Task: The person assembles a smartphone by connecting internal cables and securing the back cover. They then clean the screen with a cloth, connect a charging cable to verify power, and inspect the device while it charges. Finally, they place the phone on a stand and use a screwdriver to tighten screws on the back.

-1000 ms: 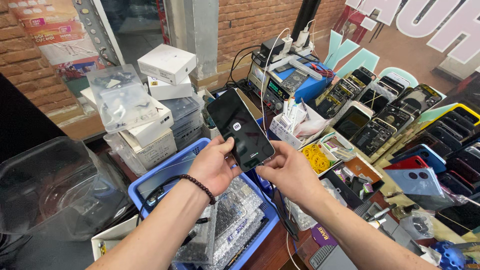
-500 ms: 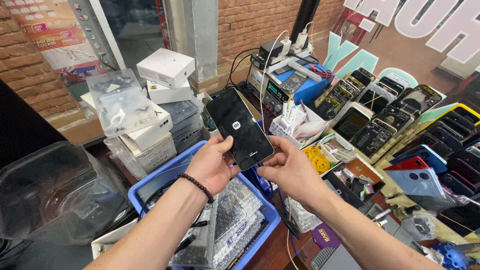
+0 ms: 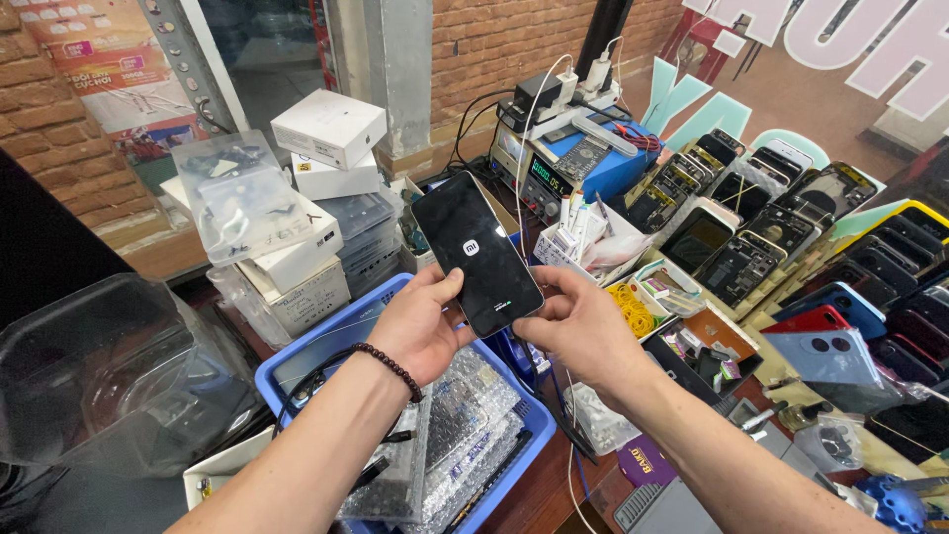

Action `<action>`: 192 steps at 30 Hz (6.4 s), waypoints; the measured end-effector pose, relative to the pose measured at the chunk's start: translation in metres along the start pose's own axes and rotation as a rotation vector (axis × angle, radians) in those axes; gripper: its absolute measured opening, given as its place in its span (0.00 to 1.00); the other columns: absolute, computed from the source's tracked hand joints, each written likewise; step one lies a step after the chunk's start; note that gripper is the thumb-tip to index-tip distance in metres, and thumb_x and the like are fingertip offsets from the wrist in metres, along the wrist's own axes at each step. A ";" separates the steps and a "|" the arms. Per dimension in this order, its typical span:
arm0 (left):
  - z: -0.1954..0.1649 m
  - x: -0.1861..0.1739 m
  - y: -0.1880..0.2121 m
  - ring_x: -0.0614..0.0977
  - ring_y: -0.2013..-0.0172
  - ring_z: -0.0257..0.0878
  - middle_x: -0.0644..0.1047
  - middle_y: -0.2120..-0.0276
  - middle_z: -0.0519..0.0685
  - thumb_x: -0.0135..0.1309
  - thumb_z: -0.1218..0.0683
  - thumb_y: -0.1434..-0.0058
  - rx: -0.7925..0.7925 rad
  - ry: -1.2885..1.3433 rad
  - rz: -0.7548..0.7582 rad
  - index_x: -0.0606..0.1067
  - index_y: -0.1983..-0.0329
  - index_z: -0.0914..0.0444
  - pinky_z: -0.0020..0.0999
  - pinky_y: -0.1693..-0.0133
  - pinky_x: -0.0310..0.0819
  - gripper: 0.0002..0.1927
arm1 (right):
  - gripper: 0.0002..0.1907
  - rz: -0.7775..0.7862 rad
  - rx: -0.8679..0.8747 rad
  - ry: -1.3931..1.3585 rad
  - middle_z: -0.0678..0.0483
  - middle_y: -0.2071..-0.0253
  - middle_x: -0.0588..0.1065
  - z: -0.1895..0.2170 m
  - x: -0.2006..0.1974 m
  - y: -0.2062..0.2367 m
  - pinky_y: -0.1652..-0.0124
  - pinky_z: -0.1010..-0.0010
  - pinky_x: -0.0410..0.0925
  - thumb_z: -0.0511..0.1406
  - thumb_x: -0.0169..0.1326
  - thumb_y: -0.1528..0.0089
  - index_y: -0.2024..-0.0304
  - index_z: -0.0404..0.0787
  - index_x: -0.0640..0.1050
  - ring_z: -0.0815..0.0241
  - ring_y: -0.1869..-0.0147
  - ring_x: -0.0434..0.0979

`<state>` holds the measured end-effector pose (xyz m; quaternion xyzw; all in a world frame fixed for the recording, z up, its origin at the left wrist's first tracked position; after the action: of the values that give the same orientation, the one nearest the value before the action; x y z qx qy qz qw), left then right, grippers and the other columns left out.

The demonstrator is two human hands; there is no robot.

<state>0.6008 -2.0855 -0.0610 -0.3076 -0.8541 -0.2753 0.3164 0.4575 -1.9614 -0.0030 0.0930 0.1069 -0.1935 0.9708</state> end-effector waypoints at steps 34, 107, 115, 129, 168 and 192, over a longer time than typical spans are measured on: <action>-0.001 0.007 0.008 0.81 0.53 0.39 0.78 0.53 0.45 0.46 0.54 0.30 0.014 -0.095 -0.008 0.73 0.46 0.58 0.49 0.53 0.80 0.12 | 0.22 -0.003 0.098 0.039 0.57 0.65 0.81 0.005 -0.005 0.004 0.66 0.77 0.69 0.35 0.59 0.39 0.42 0.40 0.76 0.71 0.65 0.77; -0.007 0.038 0.023 0.78 0.62 0.31 0.79 0.60 0.40 0.47 0.31 0.39 0.115 -0.394 -0.082 0.73 0.44 0.53 0.32 0.62 0.67 0.29 | 0.18 0.132 0.056 0.016 0.57 0.62 0.81 -0.011 0.018 0.019 0.61 0.75 0.70 0.34 0.60 0.42 0.48 0.41 0.80 0.71 0.63 0.75; -0.007 0.029 0.016 0.84 0.58 0.36 0.82 0.56 0.44 0.48 0.55 0.33 0.189 -0.263 0.068 0.77 0.44 0.60 0.37 0.54 0.80 0.16 | 0.20 0.279 0.320 -0.499 0.47 0.54 0.81 -0.008 0.002 0.016 0.57 0.60 0.77 0.36 0.54 0.38 0.44 0.36 0.76 0.50 0.51 0.84; -0.008 0.032 0.015 0.82 0.56 0.37 0.81 0.55 0.45 0.55 0.52 0.38 0.166 -0.350 -0.065 0.72 0.39 0.60 0.40 0.56 0.74 0.23 | 0.20 0.237 0.304 -0.569 0.46 0.54 0.80 -0.009 0.001 0.016 0.59 0.59 0.77 0.38 0.56 0.39 0.46 0.36 0.76 0.51 0.54 0.84; 0.030 0.082 0.013 0.82 0.57 0.34 0.80 0.56 0.45 0.53 0.43 0.35 0.017 -0.315 0.181 0.75 0.45 0.57 0.37 0.58 0.77 0.20 | 0.45 -0.359 -0.126 0.403 0.47 0.49 0.78 0.001 -0.020 0.027 0.48 0.65 0.72 0.35 0.62 0.47 0.28 0.43 0.61 0.56 0.47 0.80; 0.059 0.118 -0.041 0.83 0.53 0.40 0.80 0.52 0.49 0.50 0.58 0.34 0.007 -0.435 -0.020 0.73 0.46 0.60 0.43 0.53 0.80 0.13 | 0.10 0.163 0.130 -0.495 0.55 0.58 0.81 -0.067 -0.143 -0.018 0.57 0.68 0.75 0.33 0.53 0.35 0.52 0.39 0.79 0.65 0.57 0.81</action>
<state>0.4780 -2.0323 -0.0271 -0.3502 -0.9063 -0.2023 0.1228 0.3097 -1.9123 -0.0346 0.1131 -0.1542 -0.1378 0.9718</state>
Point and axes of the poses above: each hand's wrist, its own y-axis away from the middle knuckle, its own x-axis out of the palm, z = x × y, the point moved 2 cm from there along -y, towards the middle knuckle
